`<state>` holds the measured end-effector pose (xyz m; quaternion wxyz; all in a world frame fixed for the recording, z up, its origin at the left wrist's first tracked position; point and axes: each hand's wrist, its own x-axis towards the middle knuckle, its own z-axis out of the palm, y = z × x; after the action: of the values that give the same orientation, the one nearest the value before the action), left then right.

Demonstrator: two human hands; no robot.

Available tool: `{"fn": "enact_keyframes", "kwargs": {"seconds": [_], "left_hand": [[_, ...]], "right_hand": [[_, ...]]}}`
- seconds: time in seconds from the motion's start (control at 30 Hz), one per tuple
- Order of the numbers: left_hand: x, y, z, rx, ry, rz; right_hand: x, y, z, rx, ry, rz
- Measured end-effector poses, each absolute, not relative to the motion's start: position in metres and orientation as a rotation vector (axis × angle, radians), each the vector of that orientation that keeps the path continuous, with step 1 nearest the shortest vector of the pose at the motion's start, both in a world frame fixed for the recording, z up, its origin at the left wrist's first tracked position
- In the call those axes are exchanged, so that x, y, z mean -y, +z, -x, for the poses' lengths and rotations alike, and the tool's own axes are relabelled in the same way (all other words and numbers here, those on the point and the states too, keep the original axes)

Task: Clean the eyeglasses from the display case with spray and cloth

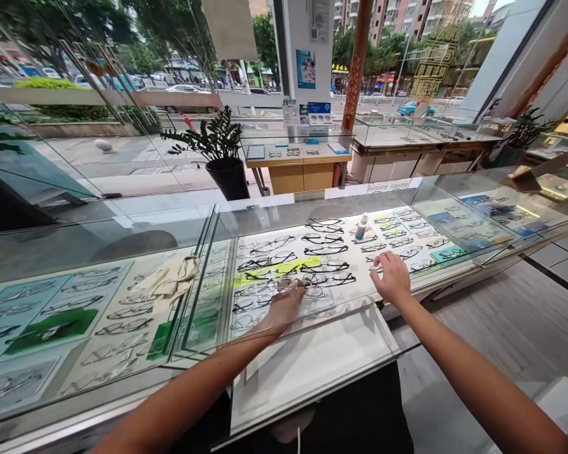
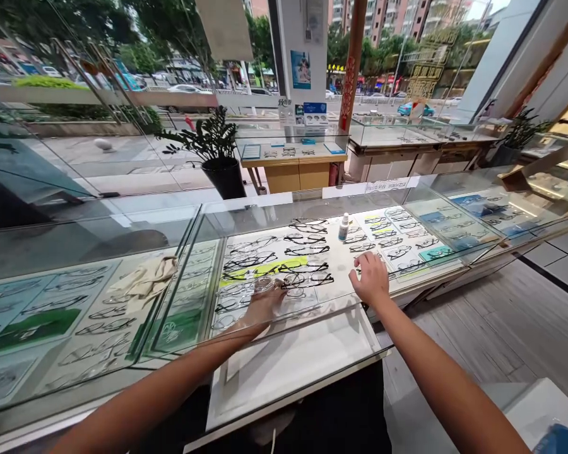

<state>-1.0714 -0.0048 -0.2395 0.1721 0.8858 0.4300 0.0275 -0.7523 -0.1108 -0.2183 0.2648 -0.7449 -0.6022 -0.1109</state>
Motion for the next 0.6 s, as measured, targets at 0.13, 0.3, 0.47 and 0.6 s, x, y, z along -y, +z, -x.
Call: {"fn": "enact_keyframes", "kwargs": {"seconds": [0.13, 0.3, 0.47, 0.6], "left_hand": [[0.035, -0.232, 1.089, -1.220, -0.014, -2.541], [0.076, -0.207, 1.108, -0.945, -0.116, -2.528], [0.102, -0.190, 1.119, -0.851, -0.123, -2.561], [0.120, -0.174, 1.123, -0.690, -0.216, -2.719]], "right_hand": [[0.111, -0.219, 0.750, 1.636, -0.291, 2.019], [0.111, -0.219, 0.749, 1.635, -0.297, 2.011], [0.112, -0.219, 0.750, 1.628, -0.301, 2.022], [0.112, -0.220, 0.749, 1.635, -0.301, 2.031]]}}
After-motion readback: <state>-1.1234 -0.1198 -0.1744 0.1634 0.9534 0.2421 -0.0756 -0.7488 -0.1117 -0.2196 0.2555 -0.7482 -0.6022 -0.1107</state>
